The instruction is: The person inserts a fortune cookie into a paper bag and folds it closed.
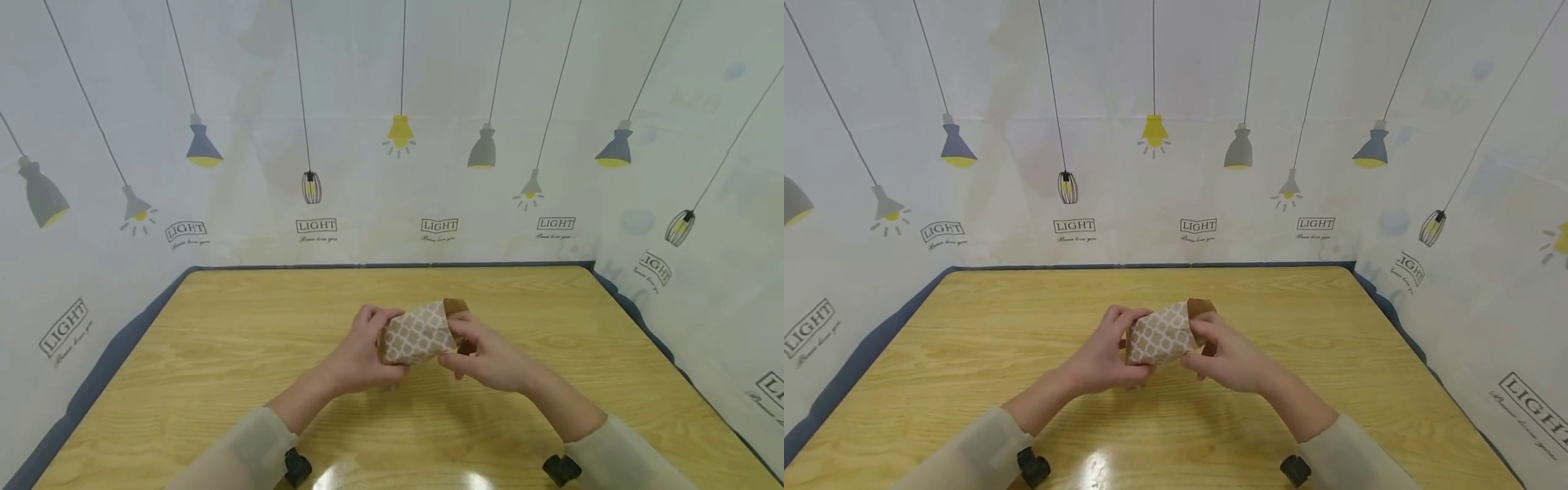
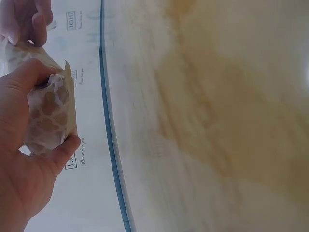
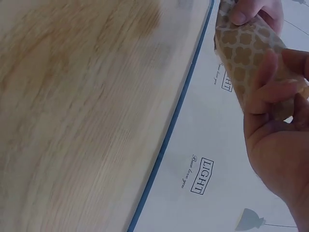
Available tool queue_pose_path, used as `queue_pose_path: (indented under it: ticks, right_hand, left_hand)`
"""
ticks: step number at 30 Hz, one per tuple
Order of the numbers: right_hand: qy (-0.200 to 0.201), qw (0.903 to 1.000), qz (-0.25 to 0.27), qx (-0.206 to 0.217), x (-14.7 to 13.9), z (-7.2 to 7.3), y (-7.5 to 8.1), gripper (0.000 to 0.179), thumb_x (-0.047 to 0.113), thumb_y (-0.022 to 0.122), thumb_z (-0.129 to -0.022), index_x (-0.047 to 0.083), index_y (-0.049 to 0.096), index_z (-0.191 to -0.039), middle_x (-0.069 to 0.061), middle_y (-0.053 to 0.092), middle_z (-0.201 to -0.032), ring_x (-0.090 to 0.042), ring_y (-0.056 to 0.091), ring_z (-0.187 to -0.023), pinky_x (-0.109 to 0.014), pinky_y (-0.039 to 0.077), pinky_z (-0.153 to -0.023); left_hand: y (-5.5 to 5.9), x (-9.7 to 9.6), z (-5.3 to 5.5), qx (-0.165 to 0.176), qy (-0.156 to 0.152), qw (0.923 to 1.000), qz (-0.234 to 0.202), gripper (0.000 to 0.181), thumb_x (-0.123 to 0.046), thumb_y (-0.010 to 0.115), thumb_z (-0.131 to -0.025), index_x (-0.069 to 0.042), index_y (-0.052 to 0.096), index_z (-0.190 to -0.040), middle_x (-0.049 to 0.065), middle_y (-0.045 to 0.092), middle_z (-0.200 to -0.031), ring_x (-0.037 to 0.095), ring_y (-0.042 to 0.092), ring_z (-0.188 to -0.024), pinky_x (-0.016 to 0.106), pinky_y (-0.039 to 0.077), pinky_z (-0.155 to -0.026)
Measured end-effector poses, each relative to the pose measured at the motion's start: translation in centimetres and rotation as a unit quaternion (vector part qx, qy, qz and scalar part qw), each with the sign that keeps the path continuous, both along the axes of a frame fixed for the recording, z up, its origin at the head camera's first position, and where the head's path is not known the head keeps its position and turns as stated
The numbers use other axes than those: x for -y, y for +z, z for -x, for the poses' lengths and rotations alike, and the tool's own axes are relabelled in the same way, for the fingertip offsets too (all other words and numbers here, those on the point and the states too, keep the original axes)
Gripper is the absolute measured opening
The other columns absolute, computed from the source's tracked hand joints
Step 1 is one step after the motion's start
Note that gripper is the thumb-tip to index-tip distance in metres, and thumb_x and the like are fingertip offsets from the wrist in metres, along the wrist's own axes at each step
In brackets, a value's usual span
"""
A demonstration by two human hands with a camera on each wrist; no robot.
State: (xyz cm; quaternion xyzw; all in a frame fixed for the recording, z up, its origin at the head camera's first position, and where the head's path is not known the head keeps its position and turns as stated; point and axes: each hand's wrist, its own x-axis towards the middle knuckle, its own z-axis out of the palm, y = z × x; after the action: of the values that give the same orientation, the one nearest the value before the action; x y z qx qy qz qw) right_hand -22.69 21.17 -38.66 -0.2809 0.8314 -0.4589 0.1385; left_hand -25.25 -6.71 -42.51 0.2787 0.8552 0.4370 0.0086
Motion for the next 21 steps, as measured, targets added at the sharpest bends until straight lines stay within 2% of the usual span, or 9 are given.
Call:
queue_pose_path:
  ticks: [3, 6, 10, 13, 18, 21]
  right_hand:
    - [-0.011, 0.9999, 0.0, 0.005, 0.0, 0.0, 0.0, 0.049, 0.02, 0.067, -0.11, 0.014, 0.053, -0.156, -0.019, 0.058, -0.128, -0.034, 0.072, -0.079, -0.031, 0.055, -0.05]
    - [-0.016, 0.9996, -0.01, 0.022, 0.1, 0.0, 0.1, 0.051, 0.024, 0.069, -0.109, 0.017, 0.051, -0.156, -0.018, 0.063, -0.118, -0.034, 0.074, -0.075, -0.029, 0.048, -0.044]
    - [-0.003, 0.9998, -0.018, 0.011, 0.4, 0.0, 0.0, 0.042, 0.025, 0.069, -0.109, 0.015, 0.058, -0.147, -0.017, 0.062, -0.122, -0.029, 0.072, -0.077, -0.029, 0.05, -0.046]
    - [0.002, 0.9996, -0.027, 0.01, 0.7, 0.0, 0.0, 0.045, 0.027, 0.068, -0.11, 0.014, 0.056, -0.15, -0.016, 0.063, -0.125, -0.028, 0.073, -0.076, -0.031, 0.052, -0.047]
    - [-0.004, 1.0, -0.008, 0.003, 1.1, 0.0, 0.2, 0.05, 0.025, 0.068, -0.11, 0.011, 0.049, -0.155, -0.018, 0.065, -0.125, -0.029, 0.072, -0.08, -0.037, 0.061, -0.058]
    - [-0.002, 1.0, -0.01, 0.0, 1.3, 0.0, 0.3, 0.045, 0.025, 0.066, -0.111, 0.01, 0.053, -0.152, -0.017, 0.068, -0.119, -0.032, 0.072, -0.08, -0.036, 0.061, -0.058]
  left_hand:
    - [0.1, 0.1, 0.0, -0.001, 0.004, 1.0, -0.004, 0.093, -0.013, 0.094, -0.081, -0.01, 0.047, -0.161, 0.012, 0.045, -0.139, 0.023, 0.051, -0.12, 0.047, 0.053, -0.107]
    - [0.2, 0.1, 0.0, -0.003, 0.001, 1.0, -0.005, 0.092, -0.012, 0.094, -0.081, -0.009, 0.048, -0.16, 0.012, 0.045, -0.139, 0.023, 0.051, -0.12, 0.046, 0.052, -0.107]
    - [0.0, -0.2, 0.0, -0.012, -0.016, 0.9998, 0.004, 0.091, -0.011, 0.094, -0.08, -0.009, 0.049, -0.159, 0.012, 0.044, -0.138, 0.023, 0.05, -0.119, 0.046, 0.052, -0.105]
    - [-0.2, -0.3, -0.1, -0.014, -0.028, 0.9994, 0.013, 0.092, -0.011, 0.093, -0.08, -0.01, 0.048, -0.159, 0.012, 0.043, -0.138, 0.022, 0.049, -0.118, 0.044, 0.052, -0.103]
    - [-0.2, -0.3, -0.1, -0.017, -0.017, 0.9997, 0.01, 0.093, -0.014, 0.094, -0.079, -0.01, 0.048, -0.16, 0.012, 0.044, -0.137, 0.022, 0.05, -0.117, 0.044, 0.053, -0.102]
    - [0.0, -0.3, -0.1, -0.021, -0.019, 0.9996, 0.008, 0.093, -0.014, 0.094, -0.08, -0.01, 0.047, -0.16, 0.012, 0.045, -0.137, 0.022, 0.05, -0.116, 0.044, 0.053, -0.102]
